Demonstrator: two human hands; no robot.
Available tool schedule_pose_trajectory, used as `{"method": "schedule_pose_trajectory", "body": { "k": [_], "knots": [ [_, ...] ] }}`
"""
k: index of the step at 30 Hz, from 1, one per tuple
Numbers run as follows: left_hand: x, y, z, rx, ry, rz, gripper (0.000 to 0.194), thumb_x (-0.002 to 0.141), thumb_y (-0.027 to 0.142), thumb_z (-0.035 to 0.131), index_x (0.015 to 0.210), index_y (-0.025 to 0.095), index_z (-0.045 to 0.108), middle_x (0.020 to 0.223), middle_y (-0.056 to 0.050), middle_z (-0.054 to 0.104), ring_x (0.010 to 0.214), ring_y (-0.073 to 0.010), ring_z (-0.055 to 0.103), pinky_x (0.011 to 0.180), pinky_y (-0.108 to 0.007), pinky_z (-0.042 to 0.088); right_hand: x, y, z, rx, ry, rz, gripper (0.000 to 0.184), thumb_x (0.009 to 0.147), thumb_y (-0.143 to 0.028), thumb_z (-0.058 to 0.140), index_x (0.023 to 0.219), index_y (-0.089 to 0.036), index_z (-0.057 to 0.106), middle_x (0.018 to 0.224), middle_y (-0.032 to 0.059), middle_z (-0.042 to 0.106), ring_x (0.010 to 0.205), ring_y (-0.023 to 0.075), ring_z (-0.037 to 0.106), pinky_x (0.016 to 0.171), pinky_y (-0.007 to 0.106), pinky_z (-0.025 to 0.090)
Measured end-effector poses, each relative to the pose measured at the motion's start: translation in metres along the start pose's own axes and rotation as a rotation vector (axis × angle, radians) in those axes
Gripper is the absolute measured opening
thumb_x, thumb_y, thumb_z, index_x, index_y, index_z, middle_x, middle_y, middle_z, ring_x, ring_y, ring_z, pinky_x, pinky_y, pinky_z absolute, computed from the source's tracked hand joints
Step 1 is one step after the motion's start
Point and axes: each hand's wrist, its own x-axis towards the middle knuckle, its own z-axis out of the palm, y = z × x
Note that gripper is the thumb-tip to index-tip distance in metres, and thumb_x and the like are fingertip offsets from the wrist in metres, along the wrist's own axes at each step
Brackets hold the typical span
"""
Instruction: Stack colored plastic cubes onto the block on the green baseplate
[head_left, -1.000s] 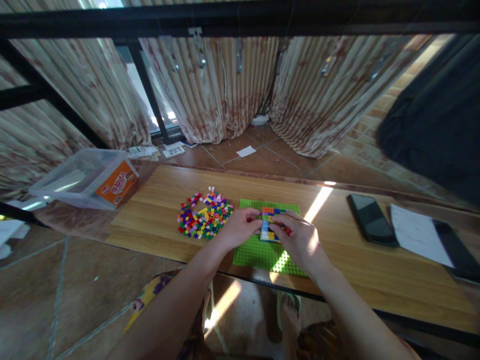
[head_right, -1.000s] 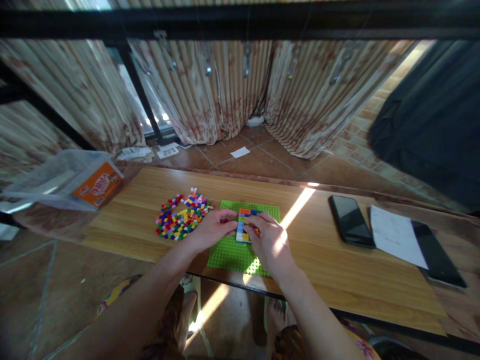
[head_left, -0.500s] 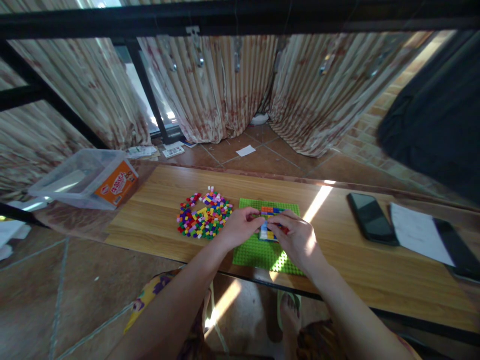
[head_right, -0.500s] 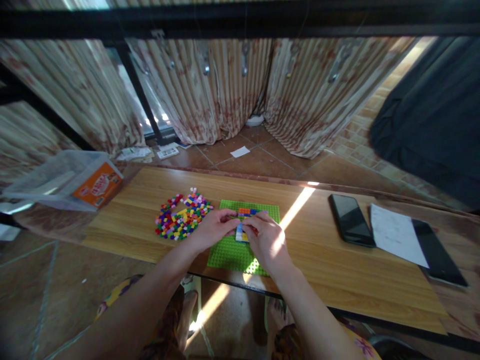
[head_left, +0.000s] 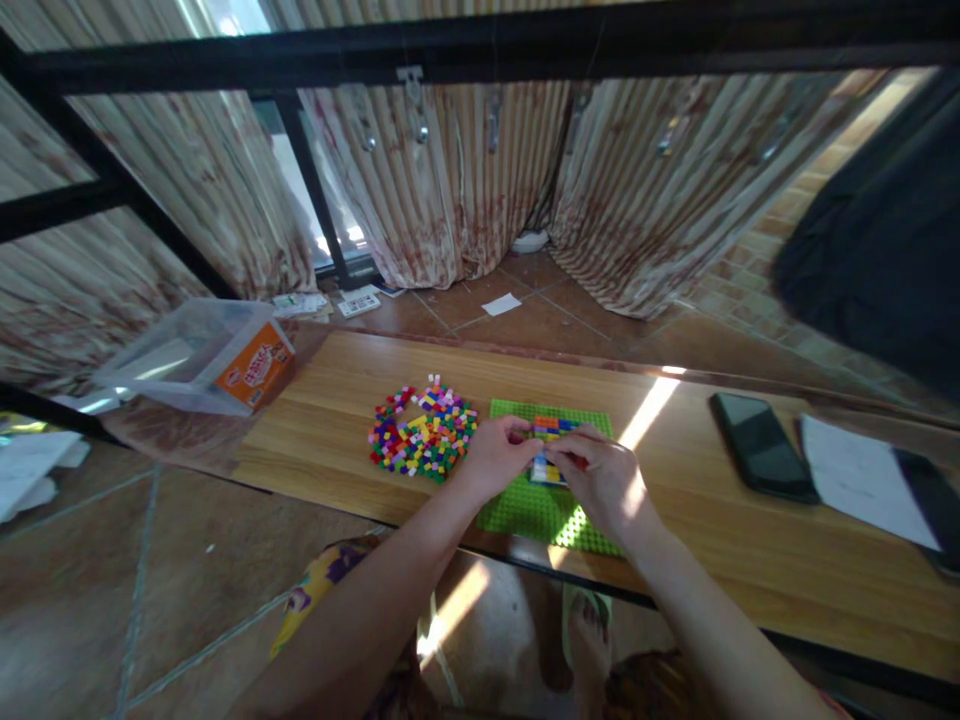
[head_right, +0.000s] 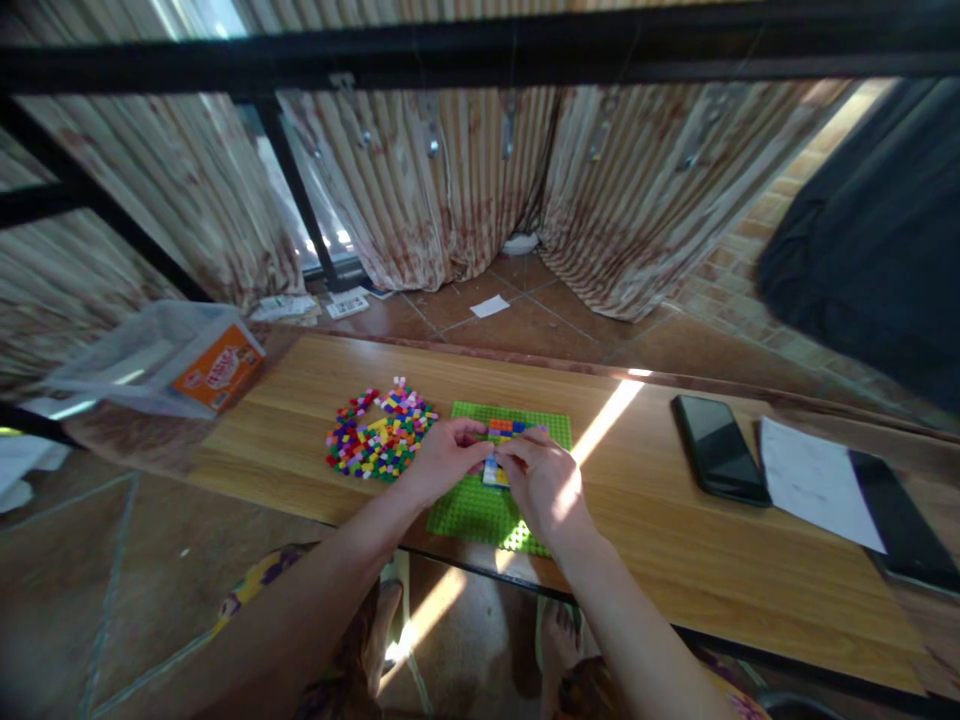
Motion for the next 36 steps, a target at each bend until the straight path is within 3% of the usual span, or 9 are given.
{"method": "schedule_pose_trajectory", "body": {
  "k": [8,11,14,18,22,28,36],
  "knots": [
    [0.002,-0.006,0.002,0.171,0.057,0.138,0.029,0.073,0.023,0.069,0.099,0.011,0.068,0.072,-0.004,0.069,0.064,-0.0144,0.063,0.064,-0.026,0.051,-0.002,0.008,0.002,0.014,0.014,-0.014,0.022,0.085,-0.037,0.057,0.076,-0.025,0.073,0.081,0.0014,0.069,0.071,0.0161,0.066,0.066,0.028,0.052],
    [0.0,0.0,-0.01,0.269,0.081,0.215,0.027,0.078,0.029,0.064,0.1,0.013,0.069,0.079,-0.006,0.071,0.073,-0.0166,0.065,0.071,-0.028,0.052,-0.004,0.007,-0.001,0.049,0.053,-0.003,0.024,0.085,-0.041,0.057,0.079,-0.024,0.073,0.083,0.0018,0.069,0.071,0.0158,0.066,0.065,0.028,0.053],
    [-0.003,0.009,-0.042,0.398,0.159,0.24,0.022,0.084,0.024,0.055,0.098,0.014,0.069,0.088,-0.007,0.073,0.081,-0.0165,0.066,0.076,-0.028,0.051,-0.005,0.006,-0.006,0.058,0.113,0.016,0.024,0.085,-0.043,0.058,0.082,-0.024,0.073,0.085,0.0015,0.071,0.073,0.0159,0.067,0.068,0.027,0.053],
    [-0.009,0.014,-0.104,0.736,0.343,0.161,0.02,0.081,0.019,0.056,0.094,0.016,0.071,0.091,-0.008,0.073,0.084,-0.0177,0.065,0.079,-0.027,0.047,-0.005,0.006,-0.01,0.027,0.151,-0.008,0.023,0.085,-0.043,0.059,0.082,-0.025,0.073,0.085,0.0008,0.071,0.076,0.0161,0.067,0.069,0.027,0.054],
    [-0.015,0.007,-0.144,0.965,0.315,-0.007,0.016,0.078,0.018,0.056,0.081,0.017,0.071,0.078,-0.006,0.071,0.075,-0.0177,0.064,0.071,-0.026,0.045,-0.004,0.007,-0.008,-0.026,0.127,-0.057,0.025,0.087,-0.043,0.056,0.083,-0.024,0.072,0.086,0.0012,0.071,0.074,0.0158,0.068,0.067,0.027,0.054],
    [-0.018,0.005,-0.142,1.069,0.172,-0.11,0.02,0.071,0.018,0.064,0.089,0.018,0.073,0.089,-0.008,0.073,0.087,-0.021,0.065,0.075,-0.028,0.046,-0.003,0.006,-0.004,-0.063,0.123,-0.106,0.025,0.089,-0.041,0.054,0.085,-0.023,0.071,0.087,0.0014,0.071,0.074,0.0159,0.069,0.068,0.028,0.054],
    [-0.009,0.003,-0.13,1.11,0.232,-0.064,0.022,0.077,0.015,0.057,0.093,0.017,0.072,0.097,-0.011,0.071,0.101,-0.0228,0.064,0.089,-0.029,0.047,-0.003,0.004,-0.003,-0.087,0.126,-0.149,0.025,0.089,-0.039,0.054,0.084,-0.022,0.071,0.087,0.0023,0.071,0.076,0.0158,0.069,0.07,0.028,0.055]
  ]
}}
